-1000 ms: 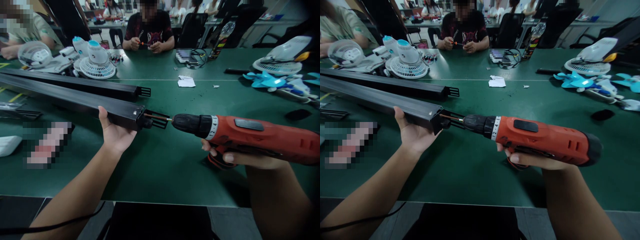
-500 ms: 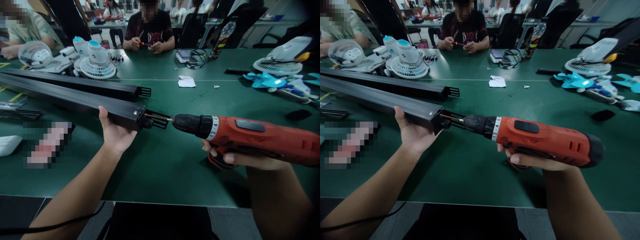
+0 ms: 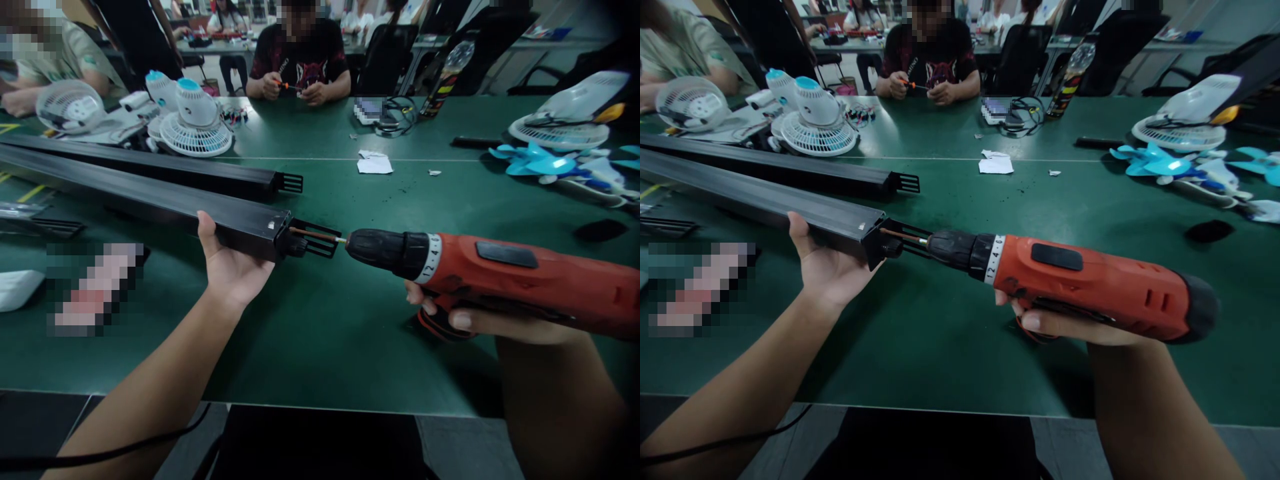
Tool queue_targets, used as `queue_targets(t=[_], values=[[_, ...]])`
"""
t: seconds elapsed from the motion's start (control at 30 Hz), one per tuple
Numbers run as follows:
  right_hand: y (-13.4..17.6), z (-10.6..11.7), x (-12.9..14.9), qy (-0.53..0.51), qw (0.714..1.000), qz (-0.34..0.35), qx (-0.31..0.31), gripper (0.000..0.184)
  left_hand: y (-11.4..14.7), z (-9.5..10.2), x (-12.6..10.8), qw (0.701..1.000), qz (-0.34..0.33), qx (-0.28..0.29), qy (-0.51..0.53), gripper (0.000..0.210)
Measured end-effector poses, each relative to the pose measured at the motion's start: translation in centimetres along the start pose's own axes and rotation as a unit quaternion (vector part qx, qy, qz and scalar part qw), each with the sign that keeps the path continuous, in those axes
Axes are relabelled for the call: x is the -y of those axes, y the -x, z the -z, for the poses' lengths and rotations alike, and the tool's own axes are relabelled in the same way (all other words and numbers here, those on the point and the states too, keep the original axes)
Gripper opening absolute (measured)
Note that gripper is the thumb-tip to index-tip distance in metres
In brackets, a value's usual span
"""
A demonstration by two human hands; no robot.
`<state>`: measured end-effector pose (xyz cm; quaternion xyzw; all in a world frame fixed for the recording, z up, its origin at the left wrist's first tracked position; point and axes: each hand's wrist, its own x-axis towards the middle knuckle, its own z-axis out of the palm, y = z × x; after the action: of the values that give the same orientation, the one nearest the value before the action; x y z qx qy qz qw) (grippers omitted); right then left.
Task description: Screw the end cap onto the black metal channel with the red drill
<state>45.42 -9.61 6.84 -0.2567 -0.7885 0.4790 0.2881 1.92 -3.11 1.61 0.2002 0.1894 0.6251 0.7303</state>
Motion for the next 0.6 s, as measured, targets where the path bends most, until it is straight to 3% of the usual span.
queue_targets(t=[0.6], values=[[0.64, 0.13, -0.07, 0.007, 1.000, -0.028, -0.012, 0.039, 0.16, -0.21, -0.09, 1.000, 0.006, 0.006, 0.004, 0.099]])
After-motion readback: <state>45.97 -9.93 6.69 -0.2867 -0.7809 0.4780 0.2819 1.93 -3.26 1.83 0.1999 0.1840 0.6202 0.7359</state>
